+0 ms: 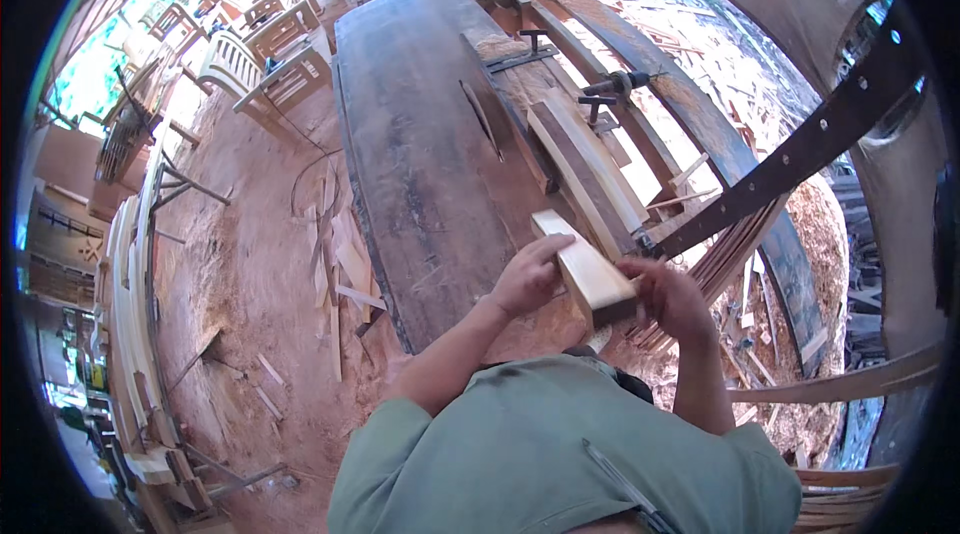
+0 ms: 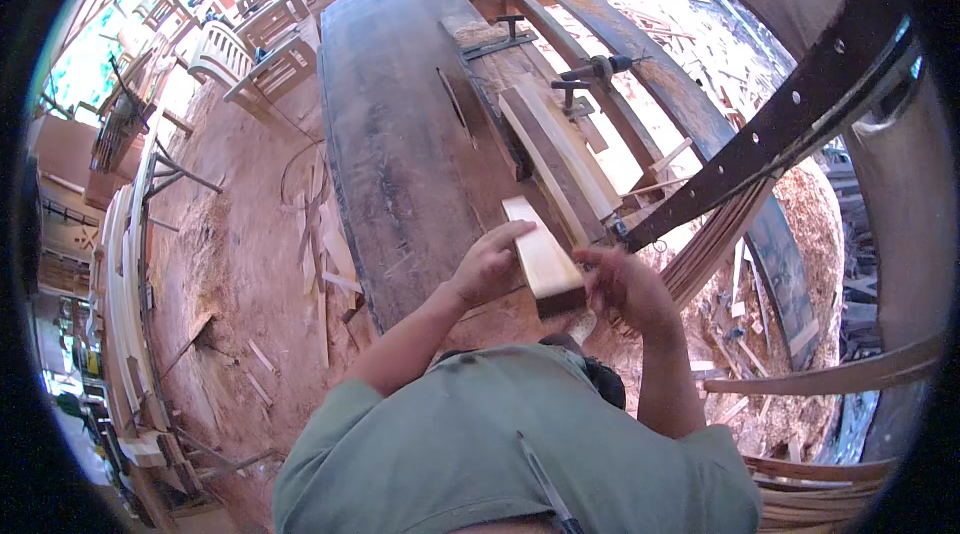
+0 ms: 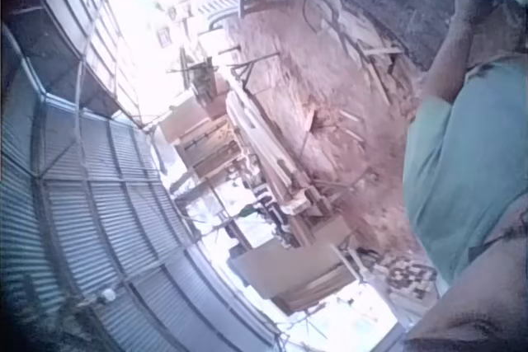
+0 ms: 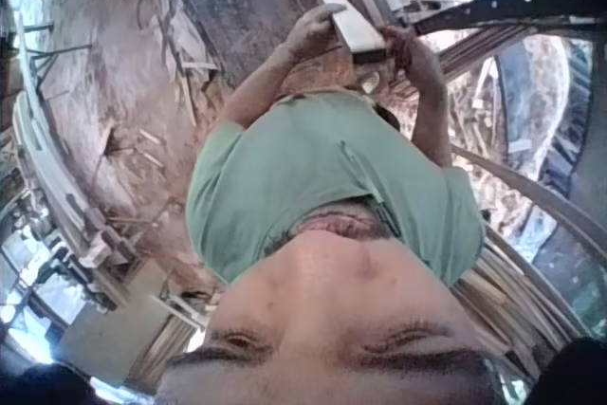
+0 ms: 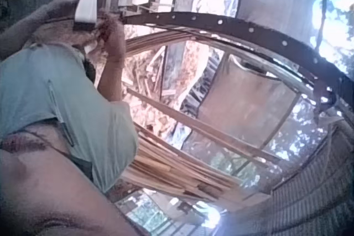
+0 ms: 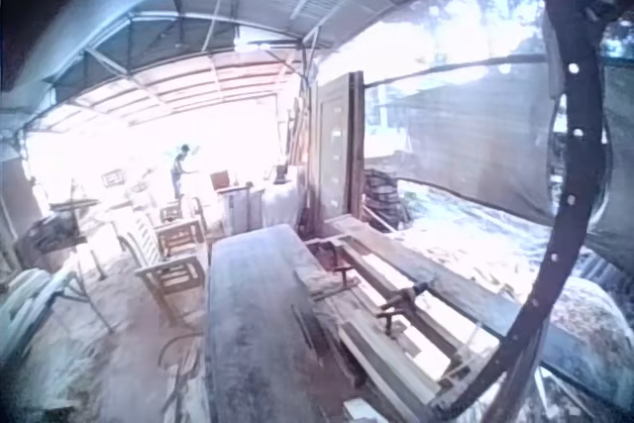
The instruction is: The person uses a table saw to cut various rectangular wood pieces. They guide each piece through the blade and stack the resulting smaller pieces on a nearby workbench.
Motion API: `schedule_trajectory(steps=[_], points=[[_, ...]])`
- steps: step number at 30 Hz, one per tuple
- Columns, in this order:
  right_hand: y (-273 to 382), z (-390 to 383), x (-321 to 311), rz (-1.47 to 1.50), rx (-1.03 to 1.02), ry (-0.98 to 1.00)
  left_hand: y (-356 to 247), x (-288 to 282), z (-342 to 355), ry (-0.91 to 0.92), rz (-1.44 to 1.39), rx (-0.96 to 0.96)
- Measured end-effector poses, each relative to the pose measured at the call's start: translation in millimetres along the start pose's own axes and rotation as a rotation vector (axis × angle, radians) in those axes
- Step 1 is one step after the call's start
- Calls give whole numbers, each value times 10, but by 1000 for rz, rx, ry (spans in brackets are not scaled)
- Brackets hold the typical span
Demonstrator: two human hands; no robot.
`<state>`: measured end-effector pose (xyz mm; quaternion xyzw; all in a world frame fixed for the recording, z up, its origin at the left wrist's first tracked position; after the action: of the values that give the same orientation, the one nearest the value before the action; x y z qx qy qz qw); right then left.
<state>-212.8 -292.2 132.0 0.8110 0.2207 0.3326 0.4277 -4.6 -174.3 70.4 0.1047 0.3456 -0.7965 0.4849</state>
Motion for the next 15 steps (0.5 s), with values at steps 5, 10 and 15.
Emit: schedule_trajectory(steps=[5,10,15], points=[[-561,547,59,-897,-499,-232,229,51,-107,-274,-344,-577],[-1482,699,81,-1144,-300,-209,799,368,-608,-130,-293,-1372],[-1492,789,93,-1150,-286,-283,1271,673,-768,55,-41,-1226]])
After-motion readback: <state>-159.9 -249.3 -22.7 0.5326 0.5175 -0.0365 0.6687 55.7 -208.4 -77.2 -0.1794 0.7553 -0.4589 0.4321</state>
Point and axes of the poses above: each hand's wrist, its own z-axis towards the middle knuckle, its own x-axis out of the palm, y = z × x, the point moved 3 cm from there along z, towards the middle knuckle, and after that the axes turned 15 degrees about -y, right-handed, at the moved point
